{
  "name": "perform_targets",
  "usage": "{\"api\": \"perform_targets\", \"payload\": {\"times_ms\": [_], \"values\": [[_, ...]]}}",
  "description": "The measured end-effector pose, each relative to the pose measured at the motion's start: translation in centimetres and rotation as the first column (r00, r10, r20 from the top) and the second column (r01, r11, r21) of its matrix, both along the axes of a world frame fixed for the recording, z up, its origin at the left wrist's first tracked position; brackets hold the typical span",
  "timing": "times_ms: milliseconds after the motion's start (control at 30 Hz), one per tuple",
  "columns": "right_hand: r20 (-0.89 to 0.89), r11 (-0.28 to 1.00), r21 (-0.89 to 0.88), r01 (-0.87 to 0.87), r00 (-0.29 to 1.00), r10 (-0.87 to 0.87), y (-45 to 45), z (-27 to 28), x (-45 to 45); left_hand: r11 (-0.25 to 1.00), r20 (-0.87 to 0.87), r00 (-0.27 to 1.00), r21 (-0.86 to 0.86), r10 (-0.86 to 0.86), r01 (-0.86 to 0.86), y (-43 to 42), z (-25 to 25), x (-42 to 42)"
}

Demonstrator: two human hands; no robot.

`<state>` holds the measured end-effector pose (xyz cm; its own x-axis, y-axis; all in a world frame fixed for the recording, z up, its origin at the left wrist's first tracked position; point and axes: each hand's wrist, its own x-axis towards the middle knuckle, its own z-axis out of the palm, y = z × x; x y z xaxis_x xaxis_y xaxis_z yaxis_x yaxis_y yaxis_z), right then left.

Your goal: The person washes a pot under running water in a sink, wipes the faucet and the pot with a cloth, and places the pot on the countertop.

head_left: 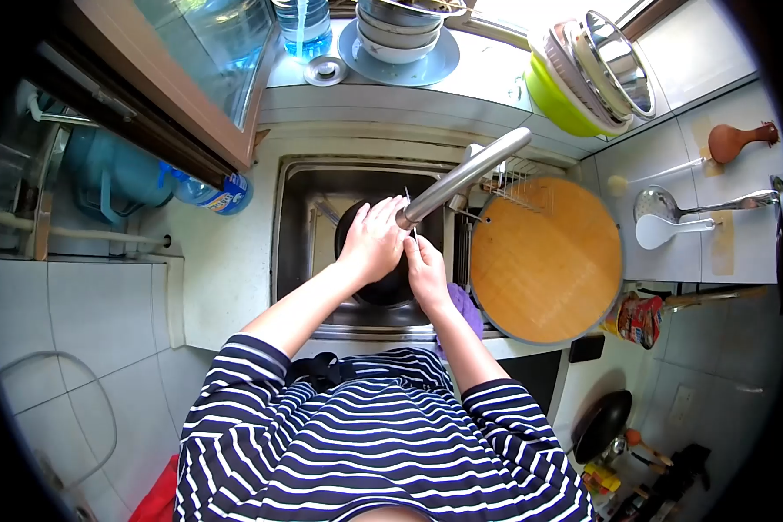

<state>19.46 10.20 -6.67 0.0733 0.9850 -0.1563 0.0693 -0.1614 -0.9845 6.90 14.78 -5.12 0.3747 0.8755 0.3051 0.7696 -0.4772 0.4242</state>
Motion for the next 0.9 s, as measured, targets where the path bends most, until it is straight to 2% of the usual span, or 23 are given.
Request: {"api": "perform_targets", "payload": {"times_ms": [67,100,133,167,200,267,300,333,400,467,533,567,600,667,700,733,767,800,833,867,900], "values": [[0.025,0.999,-0.003,-0.041,0.999,0.041,0.0,0.5,-0.6,0.984,0.123,0.991,-0.176,0.042,-0.02,2.2,-1.7,-0.7],[0.045,0.998,-0.007,-0.065,0.997,0.065,0.0,0.7,-1.0,0.922,0.067,0.995,-0.385,0.078,-0.047,3.6,-1.4,-1.2],[0.066,0.996,-0.012,-0.089,0.994,0.09,0.0,0.8,-1.1,0.86,0.08,0.967,-0.478,0.243,-0.177,4.4,-1.7,-1.2],[0.074,0.989,-0.056,-0.138,0.987,0.142,0.4,0.6,-0.9,0.852,0.064,0.964,-0.486,0.258,-0.196,4.7,-2.1,-1.2],[-0.007,0.994,-0.043,-0.097,0.995,0.097,0.8,0.8,-1.0,0.843,0.045,0.961,-0.493,0.273,-0.216,4.8,-1.4,-1.1],[-0.174,1.0,-0.028,-0.007,0.985,0.002,1.9,1.2,-1.6,0.945,-0.022,0.987,-0.287,0.156,-0.156,3.7,0.0,-0.6],[-0.243,0.981,-0.195,0.0,0.969,-0.049,2.5,1.7,-1.4,0.987,-0.066,0.991,-0.11,0.113,-0.12,2.8,-0.4,-0.2],[-0.302,0.982,-0.185,0.043,0.948,-0.099,3.1,1.4,-1.6,0.997,-0.108,0.991,0.015,0.075,-0.074,1.5,-0.1,0.2],[-0.47,0.962,-0.257,0.094,0.857,-0.209,4.0,1.2,-1.8,0.991,-0.158,0.985,0.124,0.071,-0.051,-1.0,0.3,0.5],[-0.579,0.937,-0.33,0.115,0.759,-0.297,4.6,-0.5,-1.4,0.992,-0.202,0.979,0.115,-0.019,0.043,-2.6,-0.3,-0.5],[-0.717,0.927,-0.351,0.134,0.598,-0.358,4.7,-1.6,-0.8,0.971,-0.251,0.968,0.226,-0.018,0.076,-4.2,-1.5,-2.0],[-0.763,0.911,-0.382,0.157,0.502,-0.407,4.6,-1.8,-0.6,0.975,-0.171,0.985,0.221,0.014,0.024,-4.7,-2.2,-3.0],[-0.801,0.91,-0.408,0.072,0.449,-0.395,3.7,-0.7,-0.3,0.977,-0.09,0.995,0.212,0.047,-0.027,-4.8,-1.8,-3.7],[-0.806,0.882,-0.458,0.106,0.369,-0.463,2.9,-2.6,0.2,0.975,0.179,0.964,0.067,0.198,-0.213,-4.6,-1.1,-4.3],[-0.779,0.856,-0.512,0.07,0.381,-0.497,2.5,-2.3,0.7,0.96,0.339,0.904,0.009,0.26,-0.279,-3.9,-1.7,-4.5],[-0.8,0.879,-0.472,0.058,0.39,-0.455,1.9,-2.4,1.3,0.941,0.485,0.815,-0.057,0.318,-0.333,-2.8,-2.9,-4.8],[-0.806,0.872,-0.486,0.052,0.359,-0.471,1.3,-1.4,1.5,0.914,0.641,0.653,-0.318,0.404,-0.253,-1.5,-5.4,-5.7],[-0.81,0.865,-0.5,0.047,0.328,-0.486,0.8,0.0,1.7,0.839,0.724,0.457,-0.535,0.516,-0.1,-0.2,-7.3,-6.6],[-0.792,0.854,-0.518,0.048,0.35,-0.501,0.2,0.5,2.1,0.778,0.724,0.403,-0.626,0.56,0.043,0.6,-6.9,-6.9],[-0.78,0.85,-0.525,0.045,0.374,-0.502,-0.5,0.6,2.5,0.712,0.697,0.421,-0.686,0.581,0.152,0.8,-6.4,-7.0],[-0.775,0.856,-0.515,0.04,0.406,-0.485,-1.1,0.5,3.0,0.654,0.661,0.426,-0.733,0.618,0.188,1.0,-6.6,-7.0]]}}
